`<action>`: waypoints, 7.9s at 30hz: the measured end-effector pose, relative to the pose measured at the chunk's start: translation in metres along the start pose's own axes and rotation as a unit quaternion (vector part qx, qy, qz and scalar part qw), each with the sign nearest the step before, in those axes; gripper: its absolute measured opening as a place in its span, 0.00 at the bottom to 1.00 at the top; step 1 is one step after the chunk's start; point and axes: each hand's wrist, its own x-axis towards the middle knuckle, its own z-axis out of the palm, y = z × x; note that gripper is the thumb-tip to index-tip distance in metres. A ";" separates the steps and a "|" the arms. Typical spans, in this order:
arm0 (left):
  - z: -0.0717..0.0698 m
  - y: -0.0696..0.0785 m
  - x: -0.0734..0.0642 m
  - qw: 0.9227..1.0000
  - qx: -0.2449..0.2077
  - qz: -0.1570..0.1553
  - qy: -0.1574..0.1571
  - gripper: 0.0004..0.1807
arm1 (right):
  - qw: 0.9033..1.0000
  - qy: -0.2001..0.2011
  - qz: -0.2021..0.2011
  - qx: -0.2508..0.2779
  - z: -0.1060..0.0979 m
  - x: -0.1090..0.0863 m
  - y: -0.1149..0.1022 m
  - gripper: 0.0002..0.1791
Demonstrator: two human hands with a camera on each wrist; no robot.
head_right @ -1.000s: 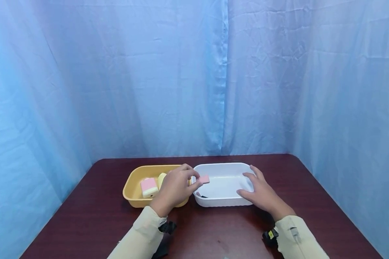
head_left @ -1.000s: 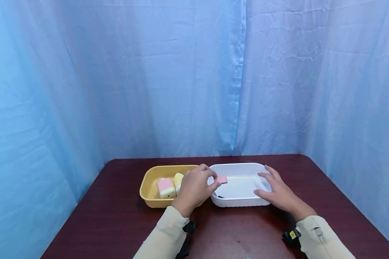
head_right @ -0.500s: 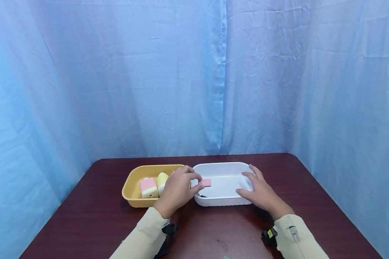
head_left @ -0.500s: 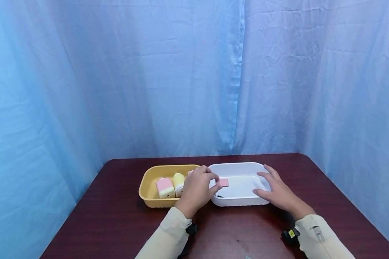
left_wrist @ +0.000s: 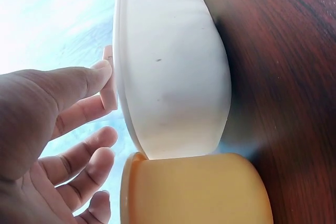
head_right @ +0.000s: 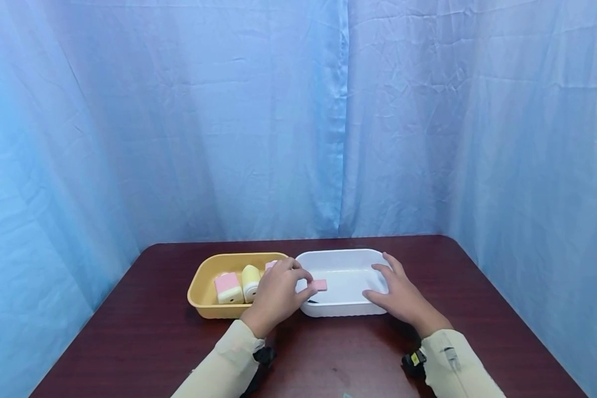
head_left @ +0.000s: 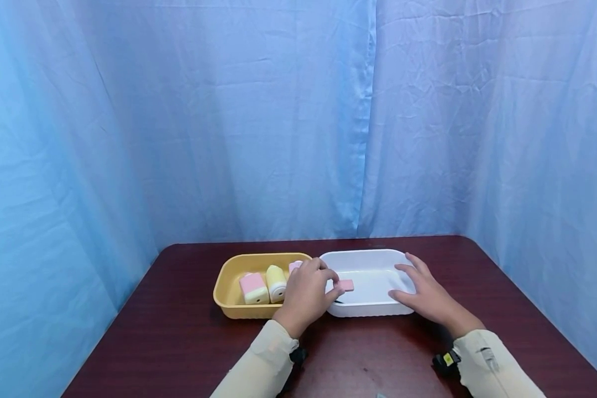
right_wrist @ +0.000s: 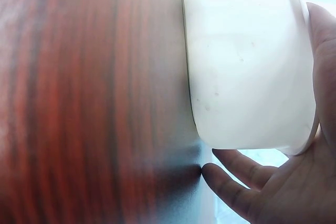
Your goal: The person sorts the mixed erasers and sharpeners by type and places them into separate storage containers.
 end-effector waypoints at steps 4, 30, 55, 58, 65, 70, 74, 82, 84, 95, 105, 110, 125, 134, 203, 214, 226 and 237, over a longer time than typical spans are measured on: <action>0.000 0.001 -0.001 1.000 -0.001 -0.006 -0.003 0.11 | 1.000 0.000 -0.001 -0.002 0.000 0.000 0.000 0.43; 0.004 0.000 -0.001 1.000 0.001 0.003 0.007 0.11 | 1.000 -0.001 0.002 -0.001 0.000 -0.001 -0.003 0.44; 0.000 0.001 0.002 0.999 0.000 -0.020 -0.042 0.10 | 1.000 0.000 -0.001 0.004 -0.001 -0.001 -0.003 0.43; 0.000 0.000 0.002 0.999 0.002 -0.016 -0.039 0.10 | 1.000 0.000 -0.001 0.006 0.000 -0.001 -0.002 0.43; 0.000 0.000 0.002 0.999 0.003 -0.013 -0.041 0.10 | 1.000 -0.001 0.000 0.005 0.001 0.000 0.000 0.44; -0.001 0.000 0.002 0.999 0.003 -0.011 -0.042 0.10 | 1.000 -0.003 0.002 0.004 0.001 0.000 0.002 0.44; -0.004 0.003 0.002 0.999 0.001 -0.005 -0.040 0.10 | 1.000 -0.002 0.005 0.002 0.001 0.000 0.002 0.44; -0.010 0.012 -0.002 0.999 -0.002 0.003 -0.050 0.12 | 1.000 -0.008 0.010 0.004 0.000 -0.001 0.002 0.45; -0.011 0.014 -0.003 0.998 0.000 0.005 -0.057 0.13 | 1.000 -0.007 0.011 0.004 0.000 -0.002 0.002 0.45; -0.013 0.023 -0.013 0.995 0.031 0.073 -0.055 0.11 | 1.000 -0.003 0.004 0.005 0.001 0.001 0.005 0.44; -0.017 0.034 -0.023 0.990 0.039 0.095 -0.093 0.13 | 1.000 0.001 -0.004 0.007 0.001 0.001 0.004 0.44; -0.020 0.039 -0.029 0.988 0.030 0.109 -0.108 0.12 | 1.000 -0.002 0.002 0.007 0.001 0.000 0.005 0.44; -0.020 0.056 -0.042 0.979 0.034 0.167 -0.113 0.14 | 1.000 -0.002 -0.003 0.006 0.000 -0.001 0.000 0.44; -0.016 0.061 -0.047 0.970 0.029 0.196 -0.143 0.19 | 1.000 0.004 -0.009 0.005 -0.001 -0.002 0.001 0.43; -0.002 0.084 -0.057 0.893 -0.013 0.249 -0.374 0.07 | 1.000 0.002 0.000 0.002 0.001 -0.001 0.003 0.44; 0.001 0.085 -0.058 0.896 -0.004 0.263 -0.356 0.06 | 1.000 0.001 0.000 0.005 0.000 -0.002 0.001 0.44; 0.002 0.086 -0.058 0.897 0.014 0.284 -0.339 0.04 | 1.000 0.001 -0.004 0.000 -0.001 -0.002 -0.003 0.43; -0.003 0.085 -0.055 0.898 0.005 0.273 -0.344 0.07 | 1.000 0.003 -0.006 0.000 0.000 -0.001 -0.001 0.43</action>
